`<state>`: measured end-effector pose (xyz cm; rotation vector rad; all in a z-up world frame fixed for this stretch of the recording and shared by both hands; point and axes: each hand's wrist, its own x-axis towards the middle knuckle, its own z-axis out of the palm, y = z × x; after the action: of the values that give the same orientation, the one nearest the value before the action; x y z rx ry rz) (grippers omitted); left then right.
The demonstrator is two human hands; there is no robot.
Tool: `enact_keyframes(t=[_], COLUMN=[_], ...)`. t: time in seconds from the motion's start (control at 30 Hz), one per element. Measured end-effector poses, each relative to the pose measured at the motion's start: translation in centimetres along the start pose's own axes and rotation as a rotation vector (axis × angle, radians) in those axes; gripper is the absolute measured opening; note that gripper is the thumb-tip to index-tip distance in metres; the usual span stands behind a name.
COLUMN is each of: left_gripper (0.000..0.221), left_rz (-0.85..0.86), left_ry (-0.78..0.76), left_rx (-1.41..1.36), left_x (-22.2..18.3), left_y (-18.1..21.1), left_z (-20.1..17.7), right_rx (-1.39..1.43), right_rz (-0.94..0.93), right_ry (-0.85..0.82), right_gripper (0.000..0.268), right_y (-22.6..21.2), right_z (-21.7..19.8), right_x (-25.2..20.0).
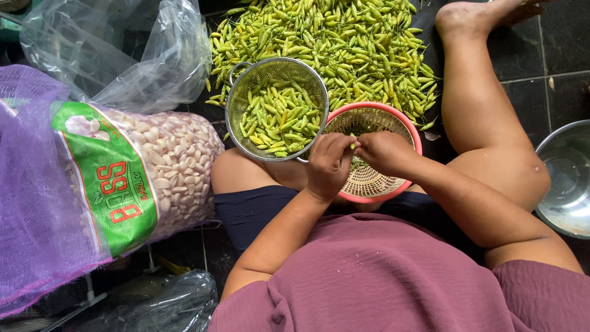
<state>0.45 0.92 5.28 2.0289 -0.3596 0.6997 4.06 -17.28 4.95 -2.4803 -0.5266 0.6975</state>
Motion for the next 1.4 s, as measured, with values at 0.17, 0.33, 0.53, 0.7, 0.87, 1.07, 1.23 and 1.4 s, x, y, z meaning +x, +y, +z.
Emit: enact_keyframes(t=[0.17,0.33,0.53,0.7,0.87,1.07,1.23,1.4], left_gripper=[0.024,0.047,0.028,0.020,0.019,0.031,0.052,0.028], left_rz=[-0.283,-0.349,-0.290,-0.215,-0.216,-0.272,-0.411,-0.878], left_ry=[0.007,0.020,0.053,-0.005,-0.003,-0.043,-0.165,-0.241], left_rx=[0.078,0.355,0.153,0.054,0.008,-0.161,-0.373,-0.591], left_x=[2.9,3.5,3.7,3.5,3.2,3.4,2.8,-0.4], left_y=[-2.6,-5.3,-4.8,-4.4,-4.5,-2.7,-1.0,-2.2], left_z=[-3.1,-4.9,-3.9,-3.9,-3.6,-3.4,-1.9,-0.2], right_rx=[-0.109,-0.081,-0.278,-0.382,-0.379,0.706,1.333,1.067], right_rz=[-0.025,0.018,-0.045,-0.098,-0.129,0.082,0.127,-0.082], right_ry=[-0.078,0.132,0.371,0.316,0.354,0.292,0.028,0.163], right_gripper=[0.024,0.012,0.028,0.026,0.017,0.015,0.008,0.009], right_y=[1.0,5.1,8.0,8.6,8.7,3.7,0.8,0.8], right_z=[-1.4,-3.7,-3.7,-2.0,-3.2,-6.3,-5.2,-1.4], right_x=[2.8,11.3,21.6,24.1,21.2,12.6,6.3,2.9])
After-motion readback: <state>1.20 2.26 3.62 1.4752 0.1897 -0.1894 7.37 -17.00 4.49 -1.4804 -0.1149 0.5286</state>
